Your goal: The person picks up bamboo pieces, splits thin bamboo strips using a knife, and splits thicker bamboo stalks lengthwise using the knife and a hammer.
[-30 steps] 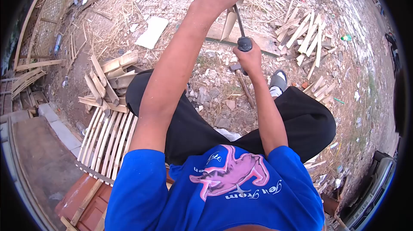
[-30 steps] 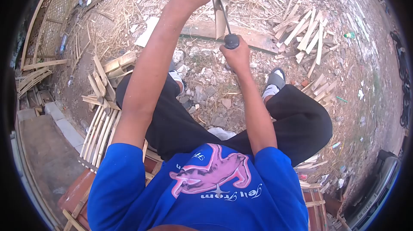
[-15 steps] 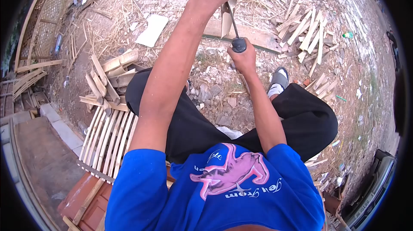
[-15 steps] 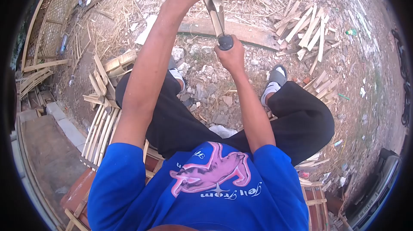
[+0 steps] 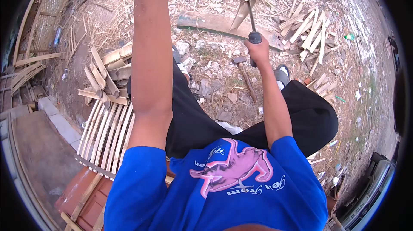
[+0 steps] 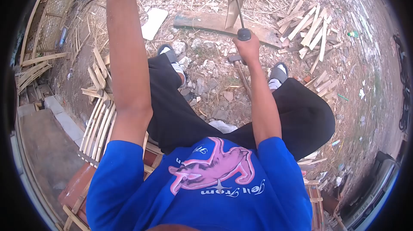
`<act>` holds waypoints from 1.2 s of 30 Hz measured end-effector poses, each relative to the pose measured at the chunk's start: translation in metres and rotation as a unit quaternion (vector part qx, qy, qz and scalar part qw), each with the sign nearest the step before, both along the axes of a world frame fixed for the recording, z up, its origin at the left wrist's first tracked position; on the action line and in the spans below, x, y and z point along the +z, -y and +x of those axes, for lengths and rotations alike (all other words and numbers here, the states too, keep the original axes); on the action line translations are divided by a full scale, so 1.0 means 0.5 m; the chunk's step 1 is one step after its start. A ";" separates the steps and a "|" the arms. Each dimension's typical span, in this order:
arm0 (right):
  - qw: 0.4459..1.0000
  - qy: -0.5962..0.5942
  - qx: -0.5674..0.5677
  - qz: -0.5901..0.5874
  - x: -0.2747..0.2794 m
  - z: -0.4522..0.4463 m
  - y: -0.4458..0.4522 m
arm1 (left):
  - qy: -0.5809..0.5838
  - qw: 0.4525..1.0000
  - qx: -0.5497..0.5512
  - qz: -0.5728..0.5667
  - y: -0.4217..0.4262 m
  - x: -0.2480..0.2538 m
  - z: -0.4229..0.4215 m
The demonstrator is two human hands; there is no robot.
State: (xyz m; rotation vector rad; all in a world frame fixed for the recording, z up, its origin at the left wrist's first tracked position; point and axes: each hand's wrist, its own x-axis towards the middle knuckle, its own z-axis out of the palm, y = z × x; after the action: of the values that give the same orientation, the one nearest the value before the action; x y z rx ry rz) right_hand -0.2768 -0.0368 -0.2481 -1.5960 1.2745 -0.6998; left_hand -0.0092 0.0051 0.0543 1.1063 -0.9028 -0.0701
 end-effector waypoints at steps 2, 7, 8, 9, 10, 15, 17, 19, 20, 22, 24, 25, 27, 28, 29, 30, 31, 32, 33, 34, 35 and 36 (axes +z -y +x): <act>0.999 0.024 -0.014 -0.018 -0.010 0.007 0.006 | 0.026 0.999 -0.016 0.016 0.018 0.020 0.008; 1.000 -0.004 0.017 0.007 0.026 0.013 0.020 | 0.149 0.960 -0.092 0.220 0.022 -0.025 -0.055; 1.000 0.014 0.023 -0.011 0.027 0.017 0.008 | 0.221 0.945 -0.079 0.227 0.033 -0.043 -0.066; 0.998 0.016 0.035 -0.041 0.028 0.015 -0.007 | 0.291 0.925 -0.063 0.234 0.048 -0.072 -0.073; 0.998 0.011 0.034 -0.044 0.021 0.015 -0.017 | 0.360 0.907 -0.056 0.211 0.069 -0.114 -0.073; 0.999 0.015 0.020 -0.027 -0.002 0.005 -0.032 | 0.371 0.880 -0.111 0.276 0.117 -0.217 -0.101; 0.999 0.015 0.020 -0.027 0.003 0.000 -0.029 | 0.346 0.895 -0.095 0.266 0.120 -0.213 -0.117; 0.999 -0.004 0.012 -0.040 0.008 0.003 -0.035 | 0.314 0.904 -0.101 0.273 0.117 -0.200 -0.124; 0.999 -0.014 0.009 -0.047 0.008 0.007 -0.039 | 0.267 0.932 -0.074 0.234 0.115 -0.202 -0.137; 0.999 -0.009 -0.003 -0.054 0.003 0.018 -0.048 | 0.284 0.916 -0.038 0.280 0.114 -0.187 -0.137; 0.998 -0.011 -0.022 -0.057 -0.002 0.030 -0.060 | 0.304 0.918 -0.010 0.255 0.113 -0.190 -0.136; 0.997 -0.016 -0.027 -0.068 -0.007 0.036 -0.066 | 0.303 0.914 0.001 0.271 0.109 -0.188 -0.136; 0.995 -0.026 -0.041 -0.091 -0.015 0.045 -0.076 | 0.302 0.904 0.020 0.301 0.103 -0.183 -0.138; 0.995 -0.020 -0.049 -0.086 -0.017 0.049 -0.080 | 0.304 0.905 0.022 0.297 0.103 -0.187 -0.137; 0.995 -0.013 -0.056 -0.081 -0.020 0.056 -0.084 | 0.305 0.906 0.026 0.292 0.101 -0.190 -0.133; 0.995 -0.006 -0.063 -0.075 -0.022 0.064 -0.087 | 0.307 0.907 0.029 0.288 0.099 -0.193 -0.130; 0.993 -0.005 -0.073 -0.089 -0.025 0.073 -0.091 | 0.309 0.907 0.035 0.285 0.099 -0.194 -0.127; 0.991 -0.004 -0.083 -0.102 -0.029 0.081 -0.097 | 0.311 0.907 0.042 0.282 0.097 -0.195 -0.125; 0.989 -0.003 -0.092 -0.114 -0.033 0.086 -0.102 | 0.312 0.906 0.049 0.280 0.095 -0.197 -0.122; 0.990 0.006 -0.088 -0.111 -0.035 0.091 -0.104 | 0.313 0.907 0.050 0.276 0.093 -0.195 -0.119; 0.991 0.013 -0.085 -0.106 -0.037 0.092 -0.107 | 0.312 0.909 0.050 0.272 0.091 -0.194 -0.119; 0.991 0.019 -0.084 -0.103 -0.038 0.092 -0.106 | 0.312 0.911 0.048 0.266 0.091 -0.193 -0.119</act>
State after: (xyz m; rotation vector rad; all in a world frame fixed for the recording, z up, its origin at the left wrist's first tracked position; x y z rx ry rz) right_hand -0.2310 0.0163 -0.2674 -1.6438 1.3540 -0.9898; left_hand -0.0689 -0.0406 -0.0425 1.7331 -1.4489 0.1373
